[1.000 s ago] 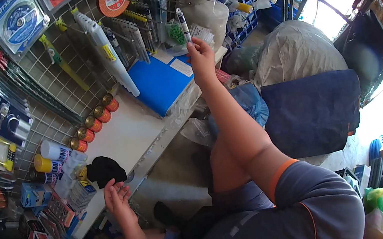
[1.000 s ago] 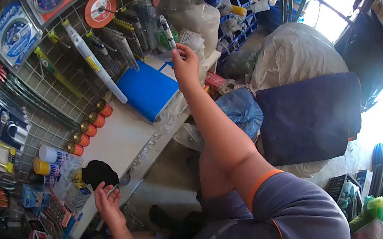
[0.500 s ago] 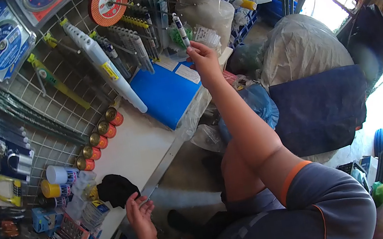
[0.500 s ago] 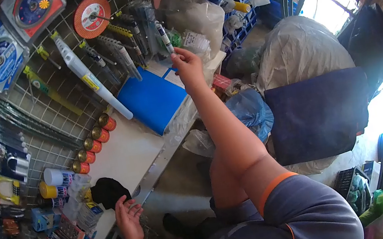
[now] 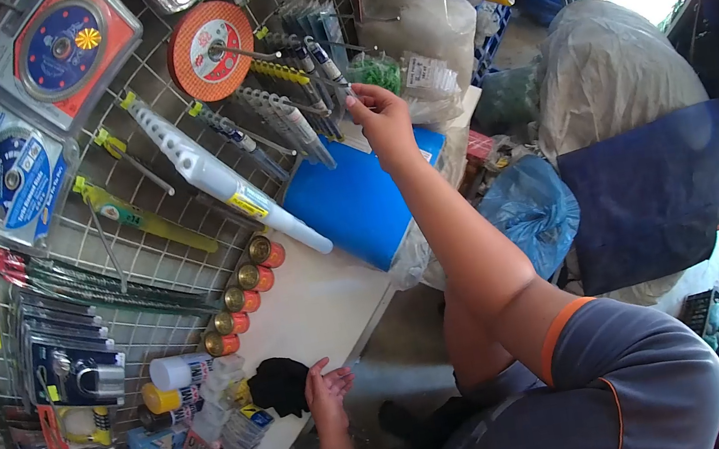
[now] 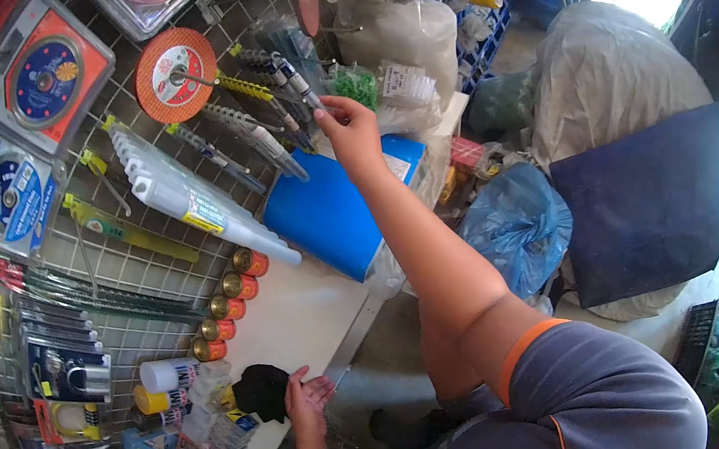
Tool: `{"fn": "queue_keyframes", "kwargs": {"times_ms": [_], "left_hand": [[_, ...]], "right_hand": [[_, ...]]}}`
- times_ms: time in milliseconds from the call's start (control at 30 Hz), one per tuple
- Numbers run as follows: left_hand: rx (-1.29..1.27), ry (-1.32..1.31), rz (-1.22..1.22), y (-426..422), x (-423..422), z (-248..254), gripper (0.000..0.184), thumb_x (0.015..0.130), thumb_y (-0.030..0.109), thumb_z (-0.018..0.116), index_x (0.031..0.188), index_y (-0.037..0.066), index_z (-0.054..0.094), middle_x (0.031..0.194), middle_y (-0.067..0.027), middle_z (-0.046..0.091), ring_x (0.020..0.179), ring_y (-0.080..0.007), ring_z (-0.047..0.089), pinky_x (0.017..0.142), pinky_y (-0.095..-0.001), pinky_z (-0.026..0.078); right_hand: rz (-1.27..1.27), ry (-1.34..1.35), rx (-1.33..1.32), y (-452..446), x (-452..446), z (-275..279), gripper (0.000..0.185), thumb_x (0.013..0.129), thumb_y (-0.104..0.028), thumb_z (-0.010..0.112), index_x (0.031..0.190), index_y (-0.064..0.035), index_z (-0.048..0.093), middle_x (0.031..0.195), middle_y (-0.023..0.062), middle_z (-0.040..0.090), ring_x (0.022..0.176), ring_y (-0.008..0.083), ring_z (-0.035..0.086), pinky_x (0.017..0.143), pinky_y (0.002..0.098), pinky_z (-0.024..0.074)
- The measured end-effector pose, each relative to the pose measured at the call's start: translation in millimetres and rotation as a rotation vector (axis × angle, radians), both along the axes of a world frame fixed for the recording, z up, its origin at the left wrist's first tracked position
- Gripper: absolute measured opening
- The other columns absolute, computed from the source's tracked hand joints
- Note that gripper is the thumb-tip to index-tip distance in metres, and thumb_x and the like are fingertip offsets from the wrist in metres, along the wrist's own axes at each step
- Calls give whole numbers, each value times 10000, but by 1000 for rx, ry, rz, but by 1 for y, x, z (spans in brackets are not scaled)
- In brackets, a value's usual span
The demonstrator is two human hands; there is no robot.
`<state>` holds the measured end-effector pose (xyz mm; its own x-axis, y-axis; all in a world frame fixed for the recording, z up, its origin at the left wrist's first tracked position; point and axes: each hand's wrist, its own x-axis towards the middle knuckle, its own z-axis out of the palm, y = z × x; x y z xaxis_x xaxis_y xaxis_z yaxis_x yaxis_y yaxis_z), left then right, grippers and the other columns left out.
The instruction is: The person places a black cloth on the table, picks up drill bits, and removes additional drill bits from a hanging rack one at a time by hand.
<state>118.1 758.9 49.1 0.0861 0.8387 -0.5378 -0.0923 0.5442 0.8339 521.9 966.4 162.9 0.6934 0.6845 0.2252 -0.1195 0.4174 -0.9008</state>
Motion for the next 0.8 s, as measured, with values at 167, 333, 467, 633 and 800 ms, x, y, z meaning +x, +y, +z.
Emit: {"fn": "queue_keyframes", "kwargs": {"times_ms": [167,333,467,633,800], "left_hand": [[-156,-79,19,12,-7,2,588,1010,566,345,1297,76,498,933,-191,667,848,-362,677,808,-443,536],[-134,-111,-81,11,-13,2,662,997,609,315,1378,79,425,1003,-212,656,906,-388,670,864,-479,515],[-130,-185,-199,13,-19,9,739,976,655,289,1452,90,323,1094,-230,632,1013,-412,644,922,-503,485],[-142,-213,-219,15,-22,7,758,971,665,277,1471,96,280,1137,-234,617,1049,-418,630,948,-506,472],[-143,-206,-224,13,-25,4,742,976,659,264,1467,103,302,1150,-228,622,1055,-401,634,948,-476,472]], "right_hand": [[-30,173,65,21,-6,-3,229,854,-157,750,1036,-52,659,837,-8,658,699,68,565,552,214,383],[25,277,56,25,-6,-3,226,852,-148,750,1021,-25,664,877,15,676,721,87,587,578,225,417],[153,382,53,27,-8,-6,239,863,-161,739,1026,4,678,878,42,679,743,106,604,566,244,432],[211,435,82,29,-9,-9,232,873,-171,734,1026,-5,681,880,33,680,742,110,605,565,247,435],[162,444,133,41,-4,-17,197,873,-169,736,1001,-30,680,882,26,672,763,119,611,622,255,485]]}}
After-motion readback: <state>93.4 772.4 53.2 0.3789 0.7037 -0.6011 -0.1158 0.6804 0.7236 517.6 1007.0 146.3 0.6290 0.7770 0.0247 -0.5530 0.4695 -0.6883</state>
